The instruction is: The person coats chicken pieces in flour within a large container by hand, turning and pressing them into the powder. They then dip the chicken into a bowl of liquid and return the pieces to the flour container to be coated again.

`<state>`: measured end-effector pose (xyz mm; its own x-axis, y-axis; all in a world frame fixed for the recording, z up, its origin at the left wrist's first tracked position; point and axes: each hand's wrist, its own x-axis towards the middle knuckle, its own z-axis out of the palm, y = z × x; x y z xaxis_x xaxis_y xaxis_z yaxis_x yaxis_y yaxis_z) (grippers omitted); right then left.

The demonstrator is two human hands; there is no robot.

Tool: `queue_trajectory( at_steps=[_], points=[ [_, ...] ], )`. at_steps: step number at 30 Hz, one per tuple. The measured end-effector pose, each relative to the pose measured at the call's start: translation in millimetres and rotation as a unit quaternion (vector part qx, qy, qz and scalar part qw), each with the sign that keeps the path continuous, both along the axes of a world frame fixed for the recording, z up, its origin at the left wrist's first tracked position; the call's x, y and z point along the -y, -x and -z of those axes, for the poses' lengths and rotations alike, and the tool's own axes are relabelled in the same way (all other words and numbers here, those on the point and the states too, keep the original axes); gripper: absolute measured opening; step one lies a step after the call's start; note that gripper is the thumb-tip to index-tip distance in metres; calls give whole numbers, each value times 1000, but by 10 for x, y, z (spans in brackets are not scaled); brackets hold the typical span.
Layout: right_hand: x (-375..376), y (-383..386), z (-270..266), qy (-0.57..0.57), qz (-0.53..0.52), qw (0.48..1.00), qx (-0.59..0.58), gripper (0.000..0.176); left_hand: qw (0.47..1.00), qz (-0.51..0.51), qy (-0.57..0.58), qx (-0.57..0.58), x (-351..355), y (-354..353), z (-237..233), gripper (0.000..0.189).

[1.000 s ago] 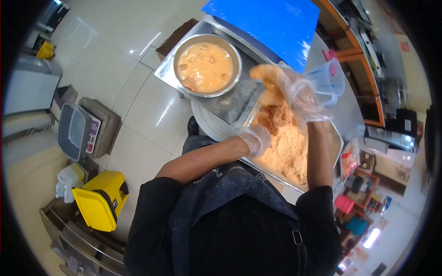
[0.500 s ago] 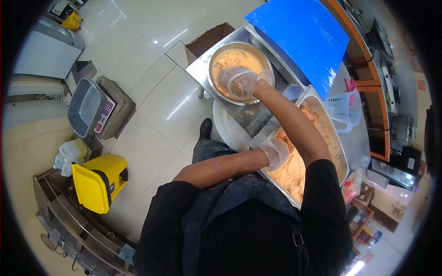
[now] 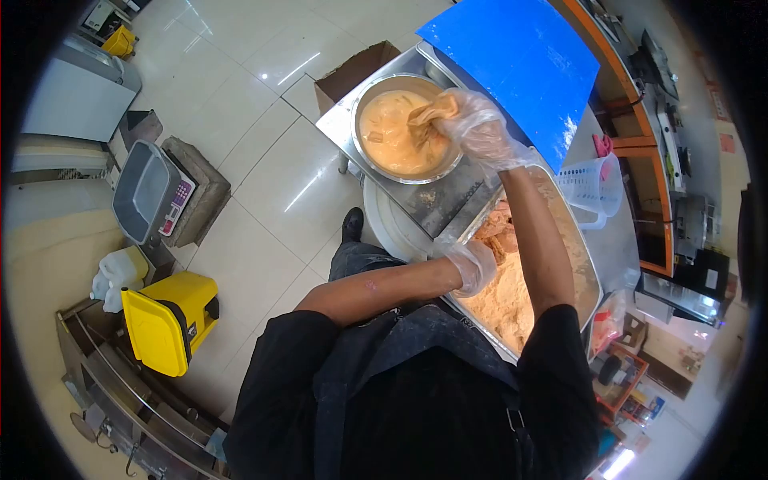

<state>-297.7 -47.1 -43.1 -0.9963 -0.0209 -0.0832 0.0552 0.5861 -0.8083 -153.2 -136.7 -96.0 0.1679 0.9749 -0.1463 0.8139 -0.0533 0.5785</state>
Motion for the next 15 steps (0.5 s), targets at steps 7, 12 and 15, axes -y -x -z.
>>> queue_trajectory(
  at_steps=[7, 12, 15],
  points=[
    [-60, -145, -134, 87, 72, 994, 3, 12, 1000, -23, 14, -2, -13, 1, -17, 17],
    [-149, -233, -105, 118, 132, 983, -52, 13, 999, -1, 39, 7, 31, 49, -92, 22],
    [-241, -307, -218, 48, 110, 992, 44, 18, 999, 19, 47, 3, -74, -40, -1, 23]
  ],
)
